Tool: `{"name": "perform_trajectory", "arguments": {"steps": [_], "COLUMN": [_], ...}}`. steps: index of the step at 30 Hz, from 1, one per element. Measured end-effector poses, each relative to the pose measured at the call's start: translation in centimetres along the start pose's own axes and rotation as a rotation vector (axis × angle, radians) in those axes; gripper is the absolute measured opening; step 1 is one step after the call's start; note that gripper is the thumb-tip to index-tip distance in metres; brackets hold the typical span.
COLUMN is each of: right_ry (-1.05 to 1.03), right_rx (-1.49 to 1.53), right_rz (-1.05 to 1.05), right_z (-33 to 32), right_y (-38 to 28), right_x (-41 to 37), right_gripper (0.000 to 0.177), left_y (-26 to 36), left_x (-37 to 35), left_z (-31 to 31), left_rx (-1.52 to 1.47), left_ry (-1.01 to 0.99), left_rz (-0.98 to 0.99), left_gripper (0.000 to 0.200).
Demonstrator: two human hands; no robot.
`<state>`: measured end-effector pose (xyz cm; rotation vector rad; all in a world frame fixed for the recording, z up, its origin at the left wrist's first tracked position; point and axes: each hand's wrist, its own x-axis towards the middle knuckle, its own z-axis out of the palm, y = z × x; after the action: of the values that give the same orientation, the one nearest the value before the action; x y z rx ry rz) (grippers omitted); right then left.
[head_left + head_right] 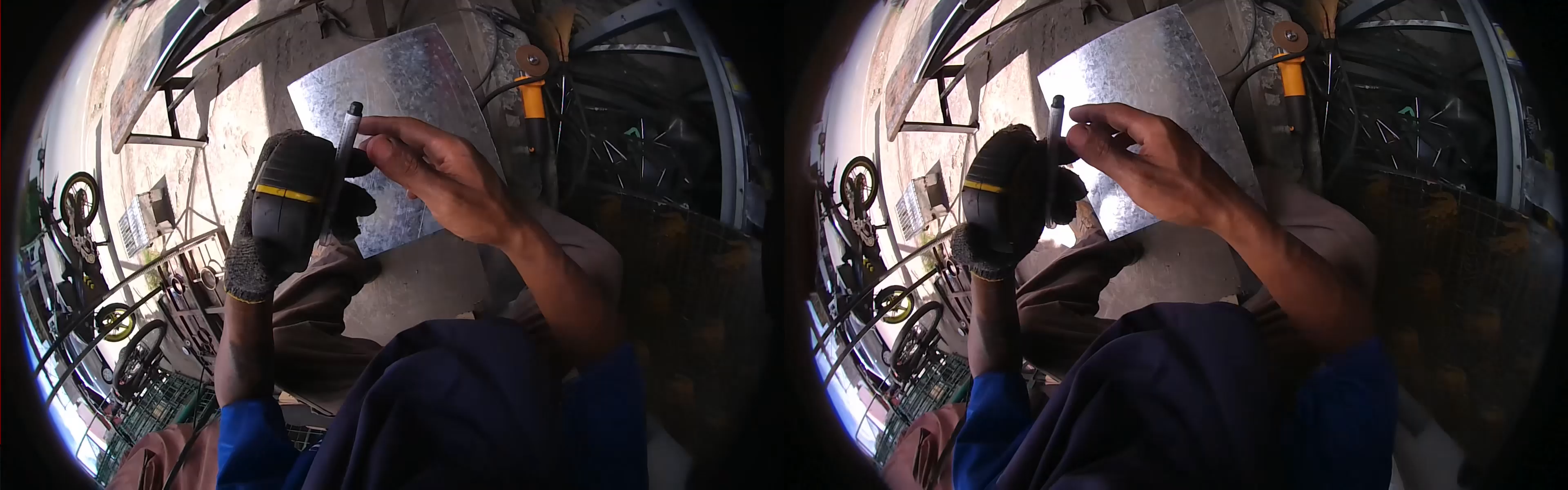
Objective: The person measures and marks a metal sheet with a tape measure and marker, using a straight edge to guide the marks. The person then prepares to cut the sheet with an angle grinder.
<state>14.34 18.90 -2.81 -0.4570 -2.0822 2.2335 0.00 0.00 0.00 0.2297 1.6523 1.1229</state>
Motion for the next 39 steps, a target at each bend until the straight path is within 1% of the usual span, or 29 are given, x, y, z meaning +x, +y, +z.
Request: {"name": "perform_trajectory", "arguments": {"steps": [1,2,3,5,6,9,11,12,13,14,15,16,17,19,21,23,24,25,26,28,29,30,32,33,34,35,37,38,39], "right_ry": [-0.034,-0.086,-0.088,-0.129,-0.074,0.088,0.147,0.244,0.22,0.201,0.145,0.062,0.059,0.05,0.001,0.033,0.068,0.121,0.098,0.077,0.083,0.089,0.097,0.11,0.123,0.117,0.039,-0.035,-0.044], "right_rx": [0.027,0.152,0.169,0.128,0.023,0.48,0.508,0.486,0.337,0.185,-0.084,-0.153,-0.177,-0.212,-0.125,-0.101,-0.071,-0.03,0.158,0.514,0.522,0.529,0.48,0.32,0.161,0.161,-0.076,-0.14,-0.133], "right_rz": [0.008,-0.076,0.001,-0.072,-0.133,-0.188,-0.232,-0.177,-0.123,-0.068,0.022,0.011,0.018,0.017,0.138,0.132,0.141,0.046,0.113,0.234,0.216,0.197,0.164,0.1,0.034,0.034,0.001,0.136,0.14], "right_z": [-0.8,-1.2,-0.5,-0.9,-1.3,-3.0,-4.5,-3.4,-3.0,-2.5,-1.5,0.2,1.9,4.3,5.7,5.4,5.2,5.0,4.2,3.3,3.5,3.8,4.4,4.5,4.6,4.4,4.0,3.8,4.0], "right_y": [-0.9,-0.7,1.1,0.9,0.9,-1.2,-1.9,-2.8,-2.3,-1.1,-0.1,0.4,1.7,3.6,4.3,4.5,4.7,5.6,6.1,5.7,5.6,5.5,5.6,6.0,6.2,6.2,4.8,3.8,4.1], "right_x": [1.1,2.2,-3.9,-3.4,-3.0,-4.2,-6.8,-9.1,-11.3,-13.6,-16.0,-18.2,-20.1,-22.8,-24.8,-26.1,-26.6,-26.9,-27.0,-27.7,-27.9,-28.0,-28.5,-28.6,-28.7,-28.7,-28.9,-29.0,-28.9], "right_gripper": [0.044,0.038,0.033,0.034,0.038,0.03,0.027,0.025,0.026,0.026,0.033,0.045,0.05,0.055,0.058,0.057,0.056,0.045,0.041,0.034,0.033,0.032,0.033,0.034,0.035,0.035,0.038,0.051,0.051], "left_y": [-1.8,-3.6,-5.7,-7.0,-7.8,-9.4,-10.3,-11.2,-13.3,-15.4,-16.8,-16.9,-16.9,-18.7,-17.6,-18.2,-18.6,-19.0,-19.4,-19.2,-19.0,-18.5,-19.3,-19.6,-19.8,-19.9,-20.0,-20.3,-20.5], "left_x": [-1.1,-2.2,-3.0,-4.0,-4.4,-6.1,-7.2,-8.7,-9.7,-10.4,-11.3,-12.7,-13.9,-14.9,-16.5,-16.9,-17.0,-17.1,-17.5,-18.4,-18.6,-18.6,-18.1,-18.1,-18.1,-18.3,-18.6,-18.5,-18.1], "left_z": [1.8,3.5,5.2,6.4,7.0,9.4,10.5,11.2,11.7,12.3,13.1,14.2,15.3,16.0,17.8,18.5,18.8,19.0,19.2,18.9,18.7,19.4,19.6,19.6,19.7,19.6,19.3,19.4,19.4], "left_rx": [-0.007,-0.021,-0.043,-0.202,-0.254,-0.697,-0.986,-1.042,-1.124,-1.081,-1.043,-0.939,-0.838,-0.571,-0.274,-0.35,-0.524,-0.7,-0.783,-0.772,-0.757,-0.736,-0.717,-0.694,-0.617,-0.619,-0.527,-0.53,-0.508], "left_ry": [-0.047,-0.097,-0.151,-0.057,-0.023,0.015,0.023,0.043,-0.059,-0.062,-0.063,-0.047,-0.028,-0.163,-0.173,-0.192,-0.242,-0.294,-0.295,-0.24,-0.186,-0.181,-0.122,-0.068,-0.02,-0.015,-0.003,0.006,-0.011], "left_rz": [0.154,0.312,0.465,0.424,0.423,0.442,0.461,0.346,0.307,0.312,0.316,0.319,0.321,0.22,0.327,0.328,0.295,0.26,0.28,0.233,0.186,0.219,0.222,0.221,0.257,0.258,0.257,0.252,0.254], "left_gripper": [0.086,0.087,0.088,0.09,0.091,0.078,0.072,0.07,0.066,0.067,0.069,0.074,0.08,0.092,0.094,0.094,0.095,0.096,0.087,0.082,0.078,0.064,0.058,0.051,0.034,0.034,0.027,0.027,0.024]}}
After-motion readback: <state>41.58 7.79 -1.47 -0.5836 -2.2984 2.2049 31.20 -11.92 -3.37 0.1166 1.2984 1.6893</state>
